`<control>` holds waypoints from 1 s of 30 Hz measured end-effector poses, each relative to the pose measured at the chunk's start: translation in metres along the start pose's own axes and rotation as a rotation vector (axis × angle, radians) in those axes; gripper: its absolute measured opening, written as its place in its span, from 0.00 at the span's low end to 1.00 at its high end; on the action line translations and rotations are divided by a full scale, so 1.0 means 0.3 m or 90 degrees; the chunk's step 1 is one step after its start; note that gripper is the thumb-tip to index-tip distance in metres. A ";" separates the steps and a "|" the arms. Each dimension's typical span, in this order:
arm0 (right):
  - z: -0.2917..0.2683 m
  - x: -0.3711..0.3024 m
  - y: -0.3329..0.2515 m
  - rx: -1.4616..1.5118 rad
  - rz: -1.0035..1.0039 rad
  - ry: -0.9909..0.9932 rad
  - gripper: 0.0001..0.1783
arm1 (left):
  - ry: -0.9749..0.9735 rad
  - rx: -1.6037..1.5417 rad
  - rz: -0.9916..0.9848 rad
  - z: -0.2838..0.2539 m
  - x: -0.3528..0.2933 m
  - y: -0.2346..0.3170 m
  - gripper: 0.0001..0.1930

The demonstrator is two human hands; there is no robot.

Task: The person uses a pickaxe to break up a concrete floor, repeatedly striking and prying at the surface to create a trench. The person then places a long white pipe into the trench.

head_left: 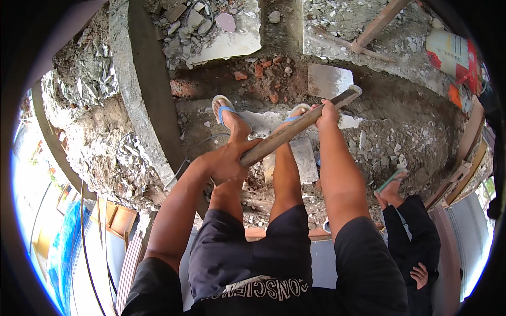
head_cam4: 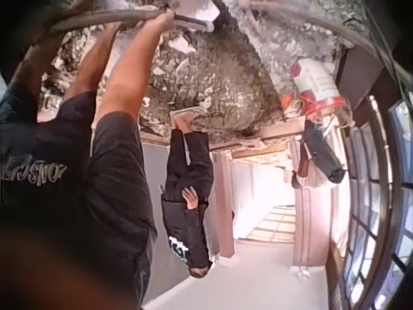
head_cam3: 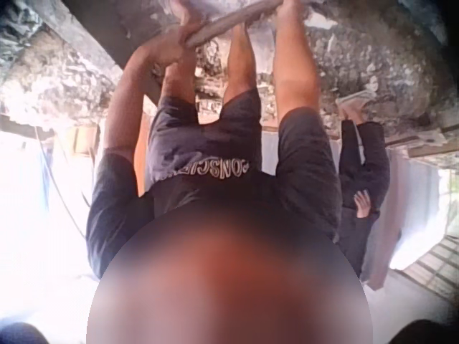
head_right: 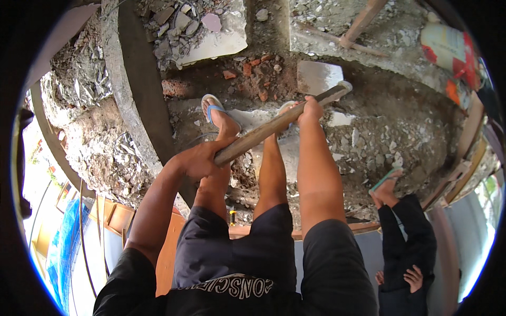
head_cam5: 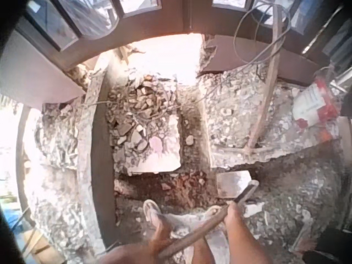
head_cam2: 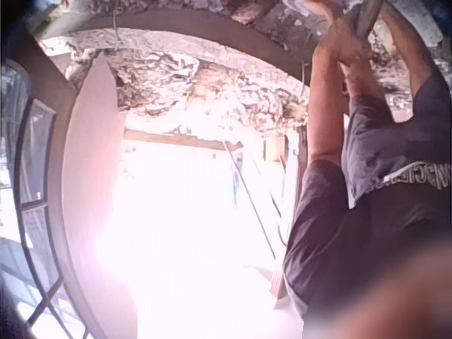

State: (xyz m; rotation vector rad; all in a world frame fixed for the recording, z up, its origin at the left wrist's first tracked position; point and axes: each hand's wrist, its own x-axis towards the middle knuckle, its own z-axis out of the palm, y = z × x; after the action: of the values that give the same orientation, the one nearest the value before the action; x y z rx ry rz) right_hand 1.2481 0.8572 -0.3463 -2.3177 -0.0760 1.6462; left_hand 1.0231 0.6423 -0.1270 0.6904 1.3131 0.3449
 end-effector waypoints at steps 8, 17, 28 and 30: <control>0.175 0.165 0.229 -0.030 -0.002 0.004 0.11 | -0.003 -0.023 -0.060 -0.085 0.070 -0.250 0.48; 0.121 0.125 0.396 -0.112 0.028 0.014 0.10 | -0.059 -0.077 -0.200 -0.014 -0.052 -0.282 0.49; 0.143 0.120 0.338 -0.152 0.089 0.010 0.10 | -0.056 -0.142 -0.251 0.014 -0.074 -0.113 0.46; 0.150 0.098 0.341 -0.142 0.091 -0.015 0.11 | -0.046 -0.142 -0.261 -0.011 -0.078 -0.090 0.48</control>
State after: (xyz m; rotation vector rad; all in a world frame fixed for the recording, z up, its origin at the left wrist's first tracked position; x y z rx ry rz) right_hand 1.2033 0.7752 -0.4141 -2.5192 -0.1068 1.8174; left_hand 1.0101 0.6088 -0.1266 0.2349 1.2882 0.1285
